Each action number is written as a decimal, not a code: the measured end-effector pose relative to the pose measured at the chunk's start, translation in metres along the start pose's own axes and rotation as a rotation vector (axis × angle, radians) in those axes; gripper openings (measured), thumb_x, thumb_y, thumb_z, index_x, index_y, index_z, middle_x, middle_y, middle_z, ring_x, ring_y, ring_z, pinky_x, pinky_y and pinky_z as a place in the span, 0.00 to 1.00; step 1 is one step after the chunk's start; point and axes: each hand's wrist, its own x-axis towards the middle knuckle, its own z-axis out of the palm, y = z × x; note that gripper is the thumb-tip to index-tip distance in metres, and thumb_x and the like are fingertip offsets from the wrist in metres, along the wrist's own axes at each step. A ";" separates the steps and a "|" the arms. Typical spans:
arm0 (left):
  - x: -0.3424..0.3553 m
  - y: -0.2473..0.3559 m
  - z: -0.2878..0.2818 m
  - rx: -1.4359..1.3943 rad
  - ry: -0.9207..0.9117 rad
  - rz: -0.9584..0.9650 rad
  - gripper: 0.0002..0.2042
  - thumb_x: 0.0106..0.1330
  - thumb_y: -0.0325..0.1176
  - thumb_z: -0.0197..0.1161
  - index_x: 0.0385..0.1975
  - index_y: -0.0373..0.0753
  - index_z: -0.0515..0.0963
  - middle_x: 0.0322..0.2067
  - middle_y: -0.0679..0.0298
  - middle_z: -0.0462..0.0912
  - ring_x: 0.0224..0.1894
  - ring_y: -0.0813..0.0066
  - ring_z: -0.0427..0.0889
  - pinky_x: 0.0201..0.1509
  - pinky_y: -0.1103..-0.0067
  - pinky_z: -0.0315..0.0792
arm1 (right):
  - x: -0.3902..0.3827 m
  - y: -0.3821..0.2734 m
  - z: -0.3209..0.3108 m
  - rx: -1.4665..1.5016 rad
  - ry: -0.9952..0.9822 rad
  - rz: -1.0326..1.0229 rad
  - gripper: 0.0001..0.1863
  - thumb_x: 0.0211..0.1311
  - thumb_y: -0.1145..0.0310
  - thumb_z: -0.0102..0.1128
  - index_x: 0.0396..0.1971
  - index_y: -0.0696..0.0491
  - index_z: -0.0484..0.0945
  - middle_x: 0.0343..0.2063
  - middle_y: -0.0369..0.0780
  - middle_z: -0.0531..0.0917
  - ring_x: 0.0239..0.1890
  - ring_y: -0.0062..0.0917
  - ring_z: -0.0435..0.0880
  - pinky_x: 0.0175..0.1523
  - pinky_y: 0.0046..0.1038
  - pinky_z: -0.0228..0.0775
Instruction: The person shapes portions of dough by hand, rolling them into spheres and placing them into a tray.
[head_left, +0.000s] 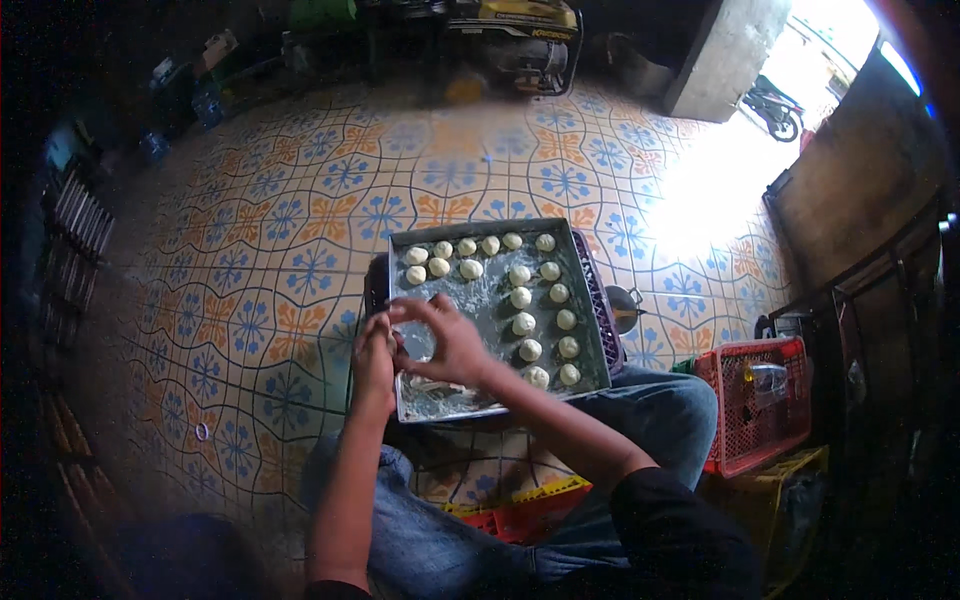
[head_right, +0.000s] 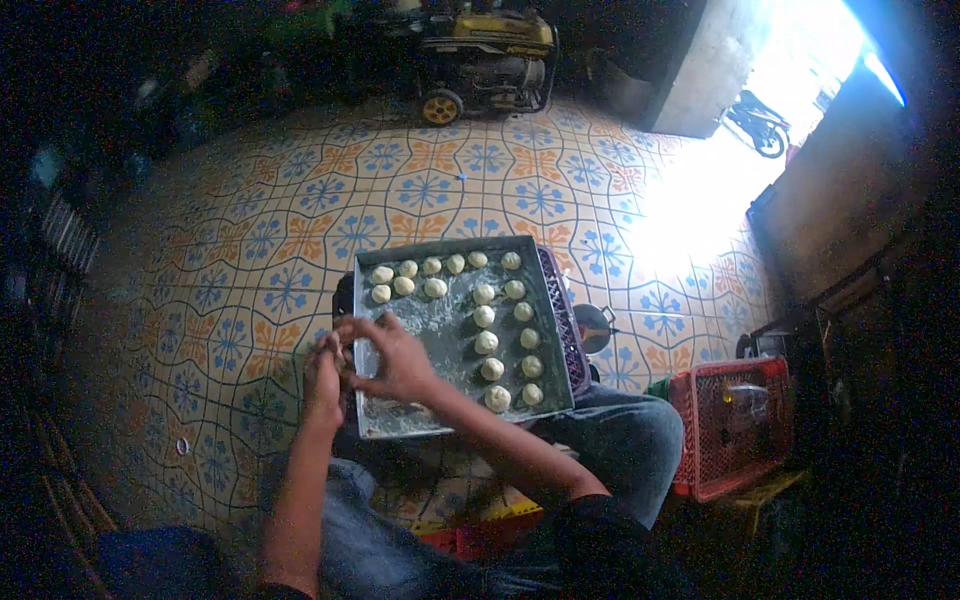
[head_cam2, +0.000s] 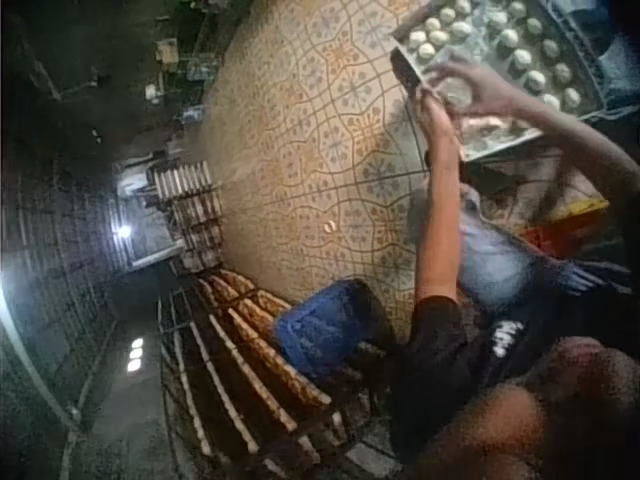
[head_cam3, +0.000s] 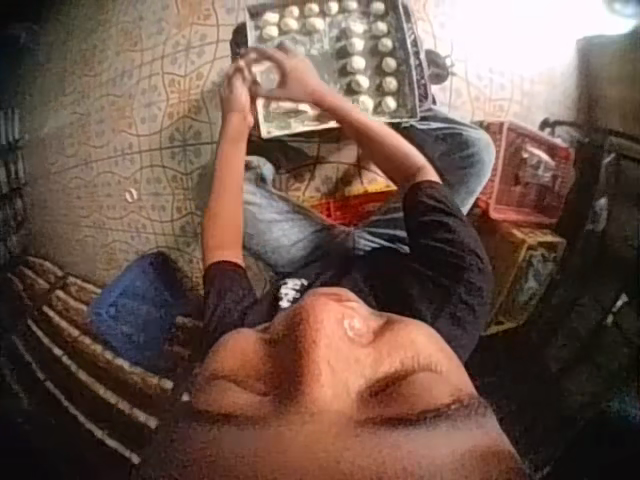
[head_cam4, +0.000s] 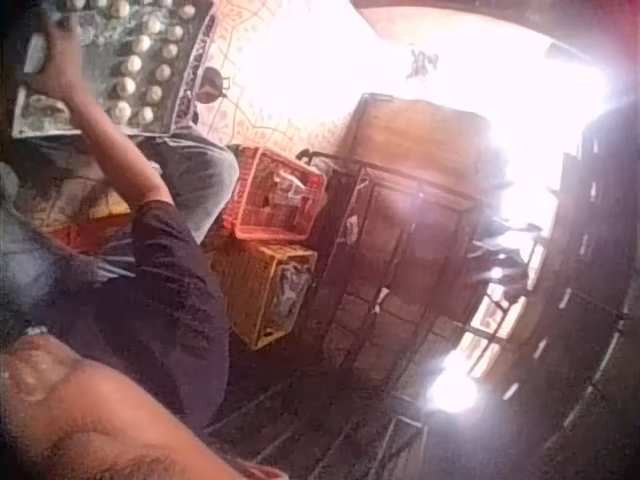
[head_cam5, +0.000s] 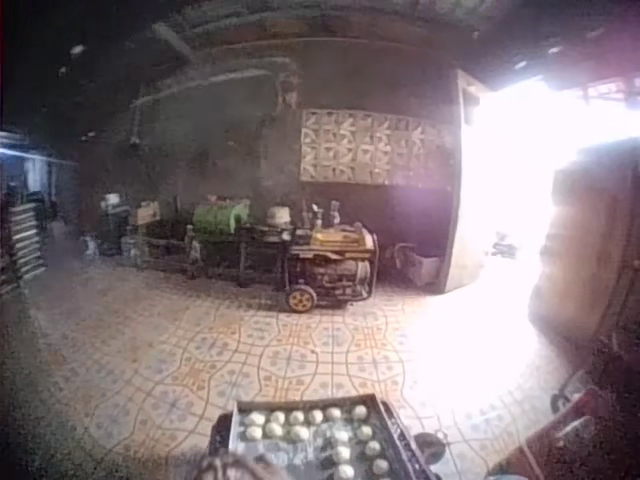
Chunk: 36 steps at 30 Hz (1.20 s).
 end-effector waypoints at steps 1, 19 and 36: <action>0.011 0.009 0.006 -0.045 0.007 0.038 0.12 0.77 0.40 0.53 0.51 0.42 0.78 0.26 0.76 0.72 0.25 0.87 0.68 0.28 0.85 0.65 | 0.010 0.021 -0.005 0.180 0.046 -0.022 0.35 0.52 0.60 0.73 0.61 0.47 0.73 0.52 0.41 0.82 0.55 0.37 0.76 0.56 0.41 0.73; 0.100 -0.027 0.060 -0.602 0.144 -0.268 0.10 0.71 0.44 0.62 0.39 0.44 0.78 0.29 0.73 0.71 0.25 0.84 0.70 0.30 0.83 0.69 | 0.013 0.317 0.045 -0.407 0.142 0.463 0.21 0.54 0.70 0.69 0.49 0.56 0.79 0.50 0.51 0.79 0.46 0.50 0.82 0.50 0.43 0.77; 0.084 -0.049 0.081 0.456 -0.185 0.543 0.31 0.58 0.31 0.69 0.64 0.44 0.70 0.43 0.57 0.79 0.47 0.64 0.80 0.54 0.69 0.74 | 0.051 0.091 -0.082 -0.030 0.108 0.297 0.10 0.60 0.71 0.69 0.40 0.58 0.84 0.32 0.44 0.86 0.34 0.28 0.85 0.39 0.30 0.77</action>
